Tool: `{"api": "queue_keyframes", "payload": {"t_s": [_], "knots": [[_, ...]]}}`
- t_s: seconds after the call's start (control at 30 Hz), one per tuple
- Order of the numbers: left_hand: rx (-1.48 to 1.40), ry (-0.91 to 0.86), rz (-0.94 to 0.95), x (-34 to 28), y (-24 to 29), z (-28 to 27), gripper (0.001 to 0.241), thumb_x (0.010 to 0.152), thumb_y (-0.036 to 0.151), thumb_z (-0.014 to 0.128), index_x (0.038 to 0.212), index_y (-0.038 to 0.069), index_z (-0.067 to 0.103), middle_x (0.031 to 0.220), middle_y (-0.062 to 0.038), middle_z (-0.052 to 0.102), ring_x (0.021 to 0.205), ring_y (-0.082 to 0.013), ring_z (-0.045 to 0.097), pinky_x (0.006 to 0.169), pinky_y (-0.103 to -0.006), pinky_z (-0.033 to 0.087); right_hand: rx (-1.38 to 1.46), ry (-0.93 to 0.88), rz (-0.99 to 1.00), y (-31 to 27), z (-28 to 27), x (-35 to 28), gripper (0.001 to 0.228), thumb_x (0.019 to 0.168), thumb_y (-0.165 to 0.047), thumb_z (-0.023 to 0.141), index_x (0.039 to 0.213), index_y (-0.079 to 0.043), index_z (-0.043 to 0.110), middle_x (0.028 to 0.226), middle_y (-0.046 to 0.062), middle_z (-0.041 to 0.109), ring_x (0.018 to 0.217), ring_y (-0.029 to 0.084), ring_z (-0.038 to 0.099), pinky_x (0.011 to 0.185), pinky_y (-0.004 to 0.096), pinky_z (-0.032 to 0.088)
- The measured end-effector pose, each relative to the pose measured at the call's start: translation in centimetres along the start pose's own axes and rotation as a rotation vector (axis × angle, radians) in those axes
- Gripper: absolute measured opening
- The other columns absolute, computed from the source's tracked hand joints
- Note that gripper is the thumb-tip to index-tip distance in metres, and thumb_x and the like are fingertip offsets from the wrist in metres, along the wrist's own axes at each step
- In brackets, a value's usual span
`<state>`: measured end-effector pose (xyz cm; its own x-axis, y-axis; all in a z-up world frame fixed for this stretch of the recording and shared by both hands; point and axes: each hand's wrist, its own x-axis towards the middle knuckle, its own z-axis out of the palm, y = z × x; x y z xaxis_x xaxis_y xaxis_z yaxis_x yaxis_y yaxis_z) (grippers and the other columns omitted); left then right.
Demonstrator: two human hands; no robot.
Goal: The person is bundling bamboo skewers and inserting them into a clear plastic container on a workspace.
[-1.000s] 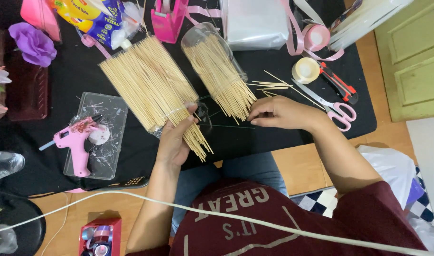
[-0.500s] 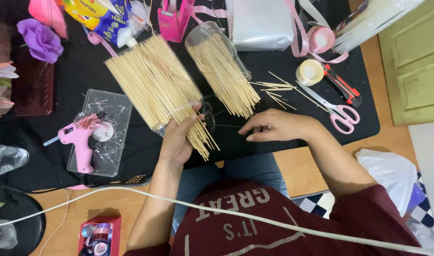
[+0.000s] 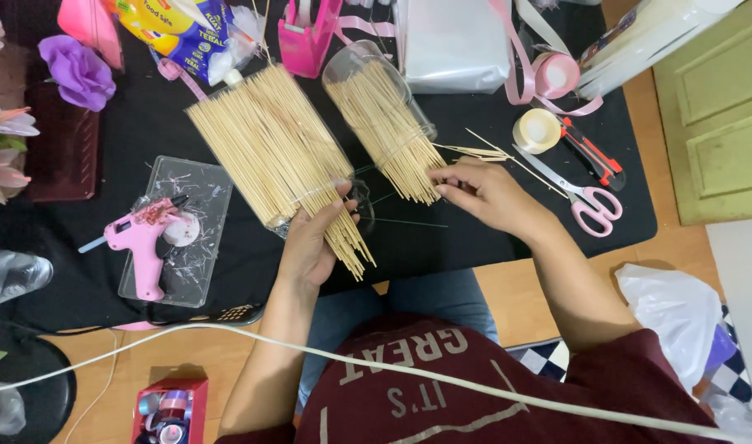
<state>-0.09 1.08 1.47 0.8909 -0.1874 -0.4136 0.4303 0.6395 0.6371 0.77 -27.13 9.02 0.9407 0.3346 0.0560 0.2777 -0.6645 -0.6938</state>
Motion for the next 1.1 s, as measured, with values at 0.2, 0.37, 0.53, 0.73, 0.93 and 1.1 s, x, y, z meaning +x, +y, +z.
{"api": "queue_keyframes", "payload": {"t_s": [0.2,0.37,0.53,0.73,0.93,1.1], "knots": [[-0.083,-0.010,0.011,1.0,-1.1,-0.8,0.044,0.094,-0.001,0.065,0.136,-0.004,0.054,0.134,-0.019,0.062,0.111,-0.0286,0.069,0.096,-0.0487,0.061,-0.067,0.130,-0.031,0.1,0.5,-0.8,0.032,0.098,-0.017,0.070,0.129,-0.012,0.072,0.085,0.005,0.065,0.069,0.019,0.062,0.063,0.030,0.051],[-0.168,-0.008,0.003,1.5,-1.6,-1.2,0.043,0.096,0.000,0.063,0.136,-0.006,0.052,0.138,-0.022,0.058,0.123,-0.0364,0.063,0.104,-0.0543,0.055,0.289,0.156,0.068,-2.4,4.8,-2.1,0.018,0.098,-0.014,0.069,0.113,-0.007,0.076,0.076,0.009,0.064,0.073,0.019,0.066,0.066,0.031,0.057],[-0.177,-0.068,-0.012,2.0,-1.7,-2.0,0.037,0.100,0.005,0.058,0.136,-0.006,0.052,0.144,-0.025,0.054,0.131,-0.0387,0.058,0.108,-0.0554,0.050,0.358,-0.049,0.151,-6.8,8.5,-1.1,0.028,0.099,-0.020,0.065,0.119,-0.002,0.072,0.088,0.019,0.074,0.080,0.025,0.076,0.066,0.034,0.064],[-0.115,-0.091,-0.056,1.6,-1.2,-2.0,0.042,0.099,0.013,0.060,0.138,-0.003,0.058,0.141,-0.025,0.057,0.118,-0.0290,0.066,0.097,-0.0487,0.058,0.437,-0.212,0.234,-6.7,9.6,1.4,0.046,0.104,-0.030,0.055,0.136,0.003,0.060,0.095,0.025,0.075,0.078,0.029,0.075,0.063,0.040,0.064],[-0.145,-0.114,-0.116,3.1,-2.4,-3.5,0.042,0.100,0.013,0.058,0.140,-0.002,0.057,0.141,-0.027,0.056,0.113,-0.0302,0.070,0.098,-0.0525,0.056,0.924,-0.287,0.568,-6.4,10.2,2.4,0.047,0.102,-0.034,0.056,0.132,0.002,0.062,0.098,0.017,0.072,0.080,0.023,0.072,0.071,0.043,0.065],[-0.049,-0.066,-0.118,0.8,0.2,-1.0,0.035,0.099,0.016,0.062,0.131,0.000,0.065,0.124,-0.018,0.067,0.108,-0.0269,0.070,0.092,-0.0435,0.059,1.067,-0.336,0.590,-4.3,11.6,4.0,0.045,0.102,-0.031,0.059,0.132,0.002,0.061,0.114,0.023,0.070,0.093,0.032,0.074,0.076,0.055,0.063]]}}
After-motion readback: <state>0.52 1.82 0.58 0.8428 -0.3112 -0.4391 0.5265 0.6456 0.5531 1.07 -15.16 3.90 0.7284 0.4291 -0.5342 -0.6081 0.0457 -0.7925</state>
